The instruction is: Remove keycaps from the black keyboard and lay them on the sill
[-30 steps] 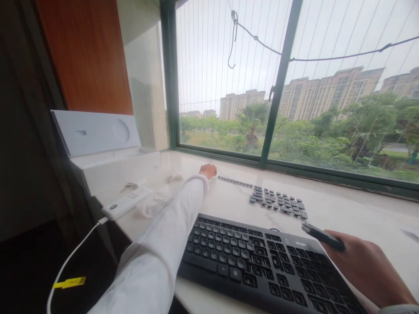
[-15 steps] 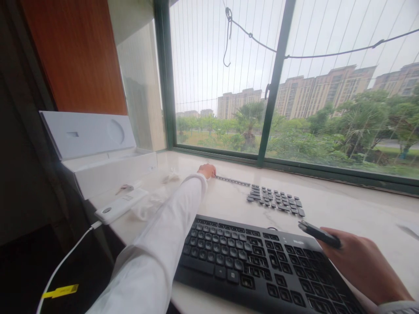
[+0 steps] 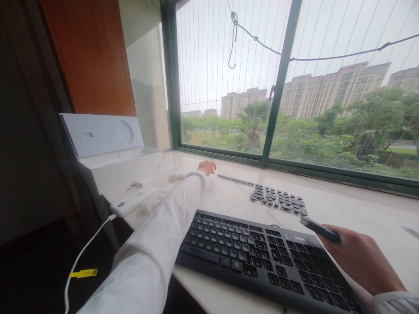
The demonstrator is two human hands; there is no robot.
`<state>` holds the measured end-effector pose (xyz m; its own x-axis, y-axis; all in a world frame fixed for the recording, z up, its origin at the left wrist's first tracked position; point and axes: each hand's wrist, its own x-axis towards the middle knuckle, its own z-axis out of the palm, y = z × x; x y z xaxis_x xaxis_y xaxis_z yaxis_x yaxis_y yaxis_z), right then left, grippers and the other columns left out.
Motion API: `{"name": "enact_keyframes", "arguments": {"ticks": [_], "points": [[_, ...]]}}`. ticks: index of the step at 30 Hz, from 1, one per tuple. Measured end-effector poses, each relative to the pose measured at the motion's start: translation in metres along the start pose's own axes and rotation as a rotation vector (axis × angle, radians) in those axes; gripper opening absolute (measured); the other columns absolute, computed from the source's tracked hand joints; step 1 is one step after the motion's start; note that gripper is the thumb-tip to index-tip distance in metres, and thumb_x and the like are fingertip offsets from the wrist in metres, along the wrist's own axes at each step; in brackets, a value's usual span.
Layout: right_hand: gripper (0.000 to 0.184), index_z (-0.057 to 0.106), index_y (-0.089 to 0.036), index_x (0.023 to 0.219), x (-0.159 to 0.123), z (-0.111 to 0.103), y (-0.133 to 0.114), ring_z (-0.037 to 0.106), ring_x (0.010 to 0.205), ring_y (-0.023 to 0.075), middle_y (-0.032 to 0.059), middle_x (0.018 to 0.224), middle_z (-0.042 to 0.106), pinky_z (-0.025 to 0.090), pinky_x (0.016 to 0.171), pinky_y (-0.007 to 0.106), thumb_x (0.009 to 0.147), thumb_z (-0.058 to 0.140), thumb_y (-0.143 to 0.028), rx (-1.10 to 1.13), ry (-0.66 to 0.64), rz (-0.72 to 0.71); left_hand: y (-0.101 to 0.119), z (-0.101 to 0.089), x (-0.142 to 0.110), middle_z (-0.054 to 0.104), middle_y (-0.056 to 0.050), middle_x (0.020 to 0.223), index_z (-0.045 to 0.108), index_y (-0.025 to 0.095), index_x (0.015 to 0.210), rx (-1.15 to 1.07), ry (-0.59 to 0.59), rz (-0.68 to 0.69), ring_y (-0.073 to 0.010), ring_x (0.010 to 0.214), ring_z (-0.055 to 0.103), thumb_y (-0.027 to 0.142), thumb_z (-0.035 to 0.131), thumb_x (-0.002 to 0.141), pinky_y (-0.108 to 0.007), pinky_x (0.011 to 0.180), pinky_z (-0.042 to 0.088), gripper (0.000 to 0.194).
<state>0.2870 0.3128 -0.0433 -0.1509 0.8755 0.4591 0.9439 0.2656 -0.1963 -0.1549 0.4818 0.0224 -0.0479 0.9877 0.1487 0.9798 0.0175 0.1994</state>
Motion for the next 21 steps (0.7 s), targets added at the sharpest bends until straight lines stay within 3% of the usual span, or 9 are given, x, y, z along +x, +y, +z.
{"name": "enact_keyframes", "arguments": {"ticks": [5,11,16,21], "points": [[0.023,0.056,-0.034,0.061,0.003,-0.005,-0.005,0.063,0.071,0.0327,0.004,0.063,0.064,0.036,0.056,0.034,0.075,0.04,-0.044,-0.04,-0.069,0.02,-0.014,-0.034,-0.044,0.071,0.003,0.088,0.068,0.027,0.094,-0.011,0.052,-0.015,-0.0094,0.062,0.061,0.026,0.062,0.078,-0.024,0.078,0.044,0.017],[0.022,0.054,-0.03,0.057,0.004,-0.007,-0.01,0.063,0.07,0.0305,0.0078,0.071,0.066,0.033,0.057,0.033,0.075,0.048,-0.042,-0.082,-0.078,0.048,-0.031,-0.057,-0.133,0.07,0.003,0.089,0.069,0.028,0.097,-0.168,0.068,-0.059,-0.0071,0.053,0.058,0.037,0.058,0.08,-0.022,0.069,0.045,0.023],[0.022,0.055,-0.03,0.058,0.002,-0.006,-0.01,0.062,0.071,0.0312,0.009,0.071,0.064,0.032,0.056,0.033,0.072,0.049,-0.045,-0.073,-0.028,0.055,-0.055,-0.05,-0.211,0.071,0.001,0.089,0.072,0.026,0.089,-0.244,0.181,-0.108,-0.0114,0.064,0.061,0.04,0.055,0.082,-0.023,0.069,0.045,0.024],[0.018,0.062,-0.03,0.062,0.002,-0.018,-0.027,0.061,0.072,0.0324,0.01,0.07,0.065,0.034,0.059,0.034,0.066,0.053,-0.045,0.079,0.096,0.132,-0.078,-0.023,-0.269,0.07,-0.002,0.097,0.073,0.024,0.092,-0.462,0.282,0.018,-0.016,0.089,0.062,0.038,0.055,0.083,-0.023,0.078,0.046,0.024]]}}
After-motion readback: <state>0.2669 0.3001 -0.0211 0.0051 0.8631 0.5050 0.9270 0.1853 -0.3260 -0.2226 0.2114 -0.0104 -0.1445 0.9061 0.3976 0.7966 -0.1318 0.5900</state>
